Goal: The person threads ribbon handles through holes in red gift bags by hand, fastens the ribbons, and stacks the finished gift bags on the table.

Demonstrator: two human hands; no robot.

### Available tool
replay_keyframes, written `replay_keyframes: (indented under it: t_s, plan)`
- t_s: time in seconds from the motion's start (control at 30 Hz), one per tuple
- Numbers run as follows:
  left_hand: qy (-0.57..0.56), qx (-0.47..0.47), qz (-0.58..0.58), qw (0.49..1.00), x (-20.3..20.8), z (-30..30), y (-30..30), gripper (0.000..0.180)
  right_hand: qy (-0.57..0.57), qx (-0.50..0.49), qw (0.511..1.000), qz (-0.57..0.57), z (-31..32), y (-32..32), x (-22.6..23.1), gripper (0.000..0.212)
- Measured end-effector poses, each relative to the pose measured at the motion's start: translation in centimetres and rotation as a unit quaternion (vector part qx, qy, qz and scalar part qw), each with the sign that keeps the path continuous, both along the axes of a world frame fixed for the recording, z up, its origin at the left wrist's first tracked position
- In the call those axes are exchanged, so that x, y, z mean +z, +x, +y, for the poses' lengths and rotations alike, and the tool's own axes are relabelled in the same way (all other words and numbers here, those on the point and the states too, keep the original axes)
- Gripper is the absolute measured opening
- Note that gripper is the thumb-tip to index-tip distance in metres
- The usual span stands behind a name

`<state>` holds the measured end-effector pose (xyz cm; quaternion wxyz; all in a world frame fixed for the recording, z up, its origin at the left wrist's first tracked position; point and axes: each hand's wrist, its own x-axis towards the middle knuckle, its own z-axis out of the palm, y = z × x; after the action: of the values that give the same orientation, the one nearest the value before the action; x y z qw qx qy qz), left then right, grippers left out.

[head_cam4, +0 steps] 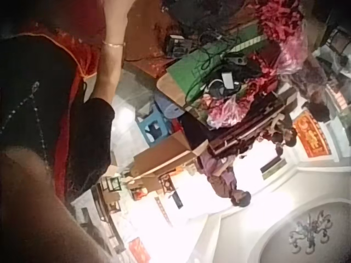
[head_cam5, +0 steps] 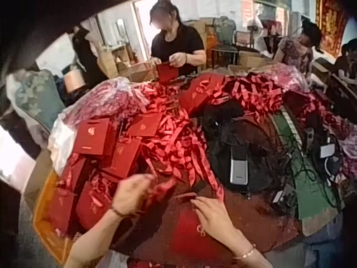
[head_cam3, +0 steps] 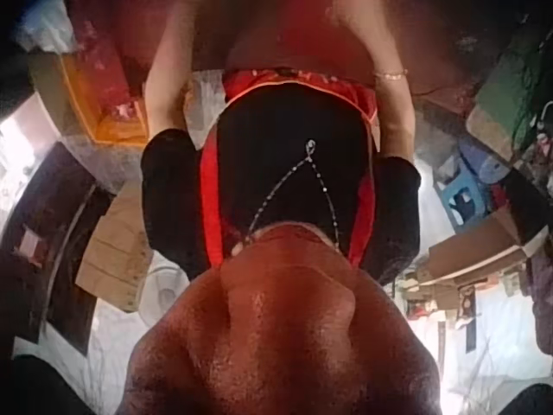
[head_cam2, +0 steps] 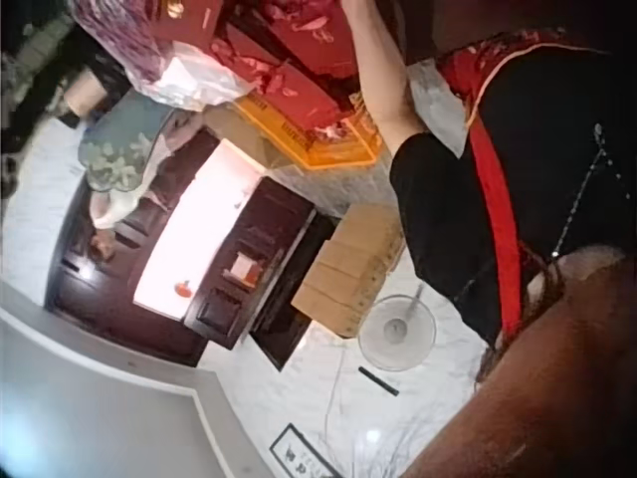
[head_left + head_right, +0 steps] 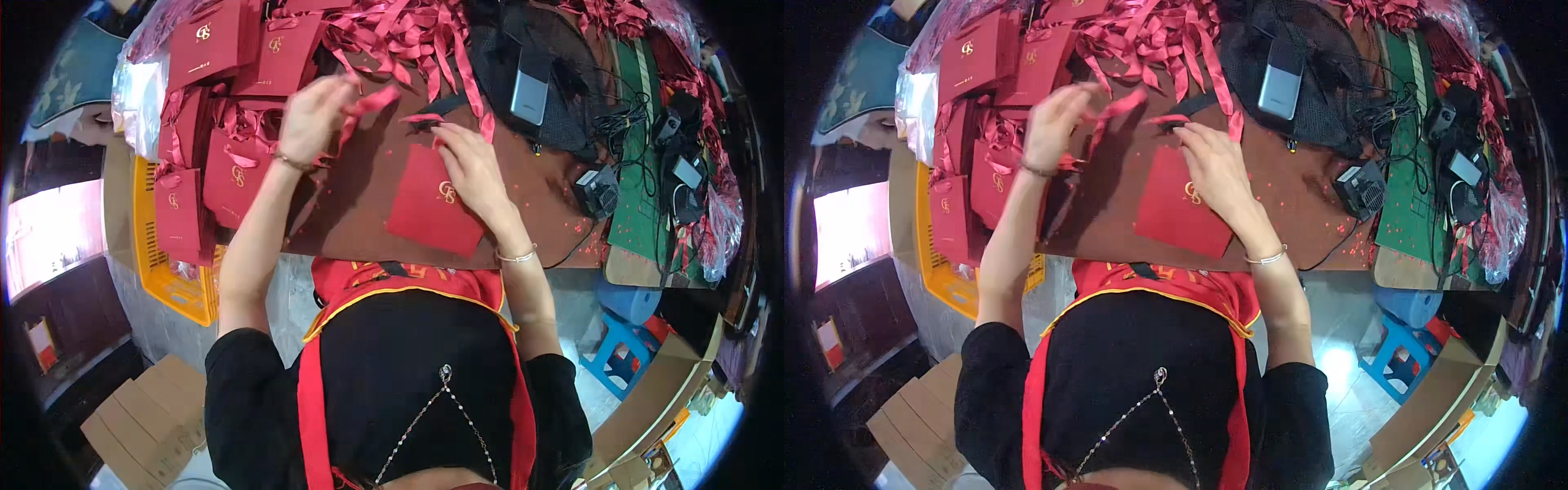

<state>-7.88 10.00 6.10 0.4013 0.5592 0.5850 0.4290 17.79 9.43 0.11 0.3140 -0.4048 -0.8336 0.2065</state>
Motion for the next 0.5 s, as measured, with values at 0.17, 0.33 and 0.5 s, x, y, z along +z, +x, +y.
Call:
replay_keyframes:
  t_s: [0.17,0.33,0.5]
  plan:
    - [0.197,0.043,0.015,0.979,8.5,-3.4,-0.1,0.023,-0.061,-0.03,0.997,0.031,-0.4,2.1,1.5,0.016]
    - [-0.014,-0.167,-0.03,0.985,7.8,-3.7,2.5,0.023,-0.082,0.022,0.996,-0.014,-0.8,1.7,0.9,0.019]
    - [-0.106,-0.175,0.049,0.978,-4.0,-5.5,4.9,0.017,-0.085,0.018,0.994,-0.065,-1.6,1.1,1.3,0.02]
